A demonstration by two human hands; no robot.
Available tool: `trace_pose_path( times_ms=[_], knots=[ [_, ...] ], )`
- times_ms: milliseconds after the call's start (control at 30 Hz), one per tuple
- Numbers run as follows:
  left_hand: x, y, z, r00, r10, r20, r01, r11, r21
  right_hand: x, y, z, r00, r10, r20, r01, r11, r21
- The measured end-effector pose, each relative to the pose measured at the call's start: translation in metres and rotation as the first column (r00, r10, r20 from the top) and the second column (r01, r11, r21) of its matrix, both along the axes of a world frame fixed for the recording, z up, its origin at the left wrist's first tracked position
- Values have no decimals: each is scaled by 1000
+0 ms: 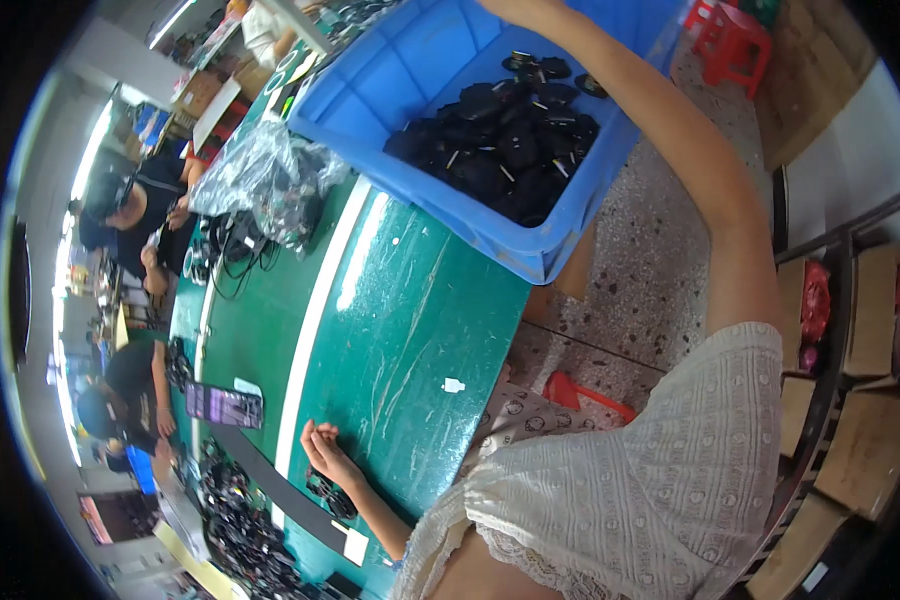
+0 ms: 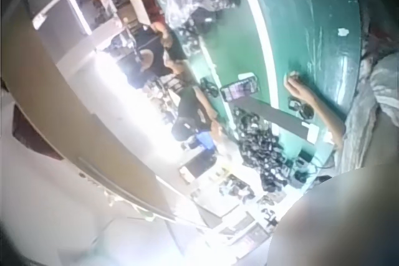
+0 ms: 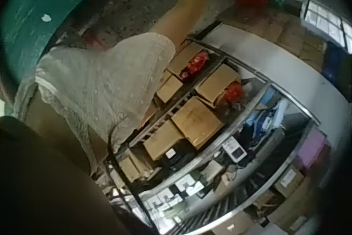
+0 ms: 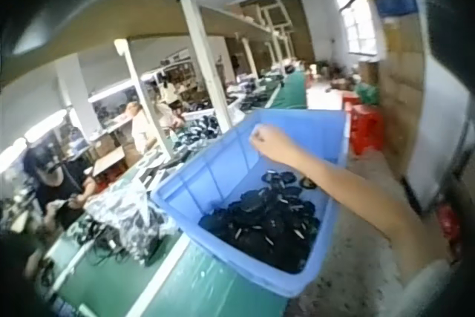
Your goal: The person assembles small electronic devices, likely computer mice, at a workbench. They handle internal components, connect wires, and fit parts into the device casing. The person works on multiple units sequentially, using their hands to manipulate the small parts and wires.
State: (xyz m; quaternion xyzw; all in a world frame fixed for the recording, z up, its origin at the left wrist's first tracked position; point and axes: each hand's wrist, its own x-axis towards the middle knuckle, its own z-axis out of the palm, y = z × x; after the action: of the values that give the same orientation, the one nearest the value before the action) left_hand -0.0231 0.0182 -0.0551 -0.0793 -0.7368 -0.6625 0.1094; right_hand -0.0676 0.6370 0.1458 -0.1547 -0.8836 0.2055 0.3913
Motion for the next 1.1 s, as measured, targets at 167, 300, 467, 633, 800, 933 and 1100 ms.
trace_pose_path(
  times_ms=[167, 300, 467, 633, 800, 933, 1100],
  knots=[
    [24, 3, 46, 988, 34, -151, -94, 905, -415, 38, -73, 23, 892, 249, -376, -195, 965, 176],
    [55, -44, 67, 927, 204, -314, -347, 784, -515, 118, -258, -14, 833, 548, -71, -530, 828, 183],
    [92, -112, 78, 779, 409, -475, -626, 495, -602, 119, -394, -123, 394, 886, 246, -883, 438, -165],
    [103, -222, 67, 636, 537, -554, -715, 139, -685, 113, -458, -179, 334, 849, 410, -926, 376, -23],
    [42, -336, 53, 623, 530, -575, -575, -187, -796, 101, -470, -183, 387, 798, 462, -914, 398, 78],
    [12, -403, 51, 865, 436, -248, -170, -209, -963, 102, -473, -181, 386, 785, 485, -904, 426, 31],
    [3, -395, 36, 868, 474, -148, -9, -283, -959, 103, -477, -180, 407, 759, 509, -895, 443, 57]
  ],
)
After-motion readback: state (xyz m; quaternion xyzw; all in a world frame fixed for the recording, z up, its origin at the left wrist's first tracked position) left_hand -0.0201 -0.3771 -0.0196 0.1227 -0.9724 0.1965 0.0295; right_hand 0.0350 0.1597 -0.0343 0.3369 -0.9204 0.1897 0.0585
